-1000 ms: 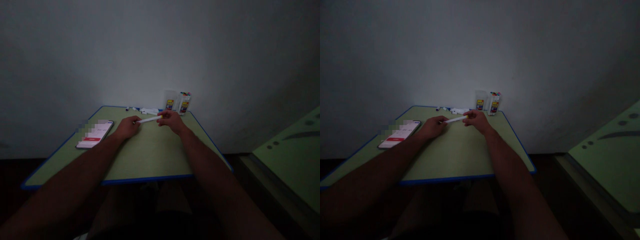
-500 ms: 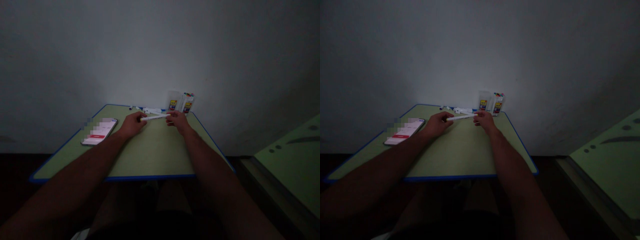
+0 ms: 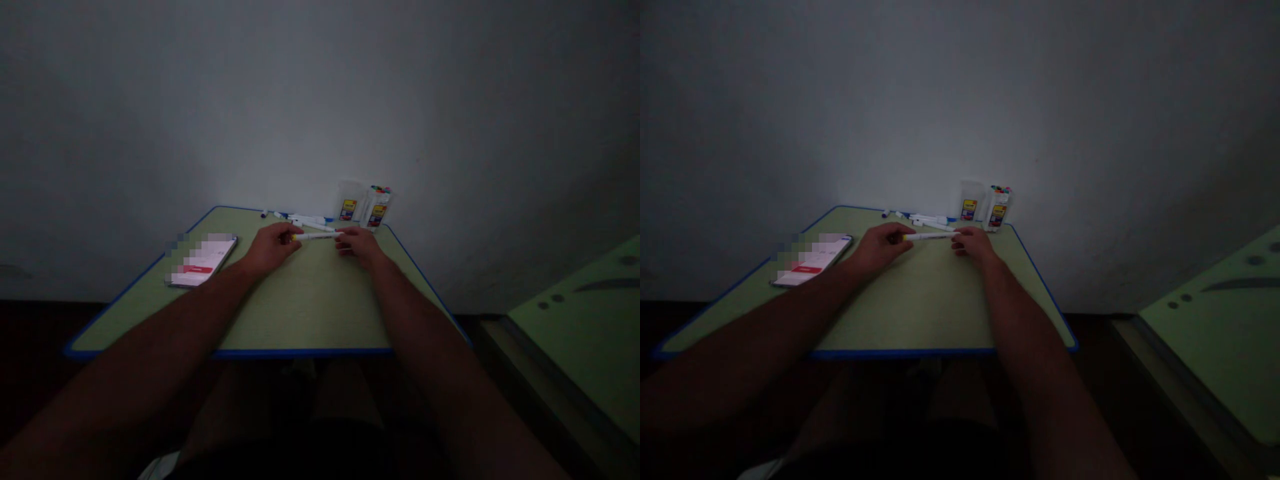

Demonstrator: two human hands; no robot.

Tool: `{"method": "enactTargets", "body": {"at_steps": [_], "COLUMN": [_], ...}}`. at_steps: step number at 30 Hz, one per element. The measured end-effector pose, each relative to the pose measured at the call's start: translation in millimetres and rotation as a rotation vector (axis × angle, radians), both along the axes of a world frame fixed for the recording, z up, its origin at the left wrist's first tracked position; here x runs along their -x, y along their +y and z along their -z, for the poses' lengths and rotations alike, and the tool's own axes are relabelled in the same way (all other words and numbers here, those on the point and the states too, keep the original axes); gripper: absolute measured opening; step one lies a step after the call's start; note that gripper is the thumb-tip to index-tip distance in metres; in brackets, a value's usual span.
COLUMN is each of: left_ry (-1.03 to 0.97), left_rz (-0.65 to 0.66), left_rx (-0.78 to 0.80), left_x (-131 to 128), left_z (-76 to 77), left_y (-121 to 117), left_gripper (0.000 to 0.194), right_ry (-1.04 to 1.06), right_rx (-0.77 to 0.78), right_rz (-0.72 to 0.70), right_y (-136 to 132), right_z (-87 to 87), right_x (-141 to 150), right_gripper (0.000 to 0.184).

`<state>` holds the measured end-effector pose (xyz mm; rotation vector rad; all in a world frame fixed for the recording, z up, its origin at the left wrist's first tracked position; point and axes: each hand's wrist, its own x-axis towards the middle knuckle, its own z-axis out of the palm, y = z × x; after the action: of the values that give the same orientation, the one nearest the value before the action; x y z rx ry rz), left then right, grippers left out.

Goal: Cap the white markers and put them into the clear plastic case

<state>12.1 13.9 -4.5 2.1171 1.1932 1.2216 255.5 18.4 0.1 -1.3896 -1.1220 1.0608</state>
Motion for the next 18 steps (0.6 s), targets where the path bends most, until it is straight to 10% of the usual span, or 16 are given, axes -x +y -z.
{"method": "enactTargets", "body": {"at_steps": [9,18], "left_ry": [0.068,0.643], "left_rz": [-0.015,0.078], "left_rx": [0.02,0.083], "left_x": [3.5,7.3], "left_z": [6.0,6.3], "left_y": [6.6,6.3], "left_gripper": [0.045,0.076], "right_ry": [0.284,0.325], "right_rx": [-0.114,-0.2], "right_rz": [-0.015,0.114], "right_y": [3.1,2.6], "right_z": [-3.6,-12.5], "right_x": [-10.2,-13.8], "right_gripper": [0.012,0.01]}}
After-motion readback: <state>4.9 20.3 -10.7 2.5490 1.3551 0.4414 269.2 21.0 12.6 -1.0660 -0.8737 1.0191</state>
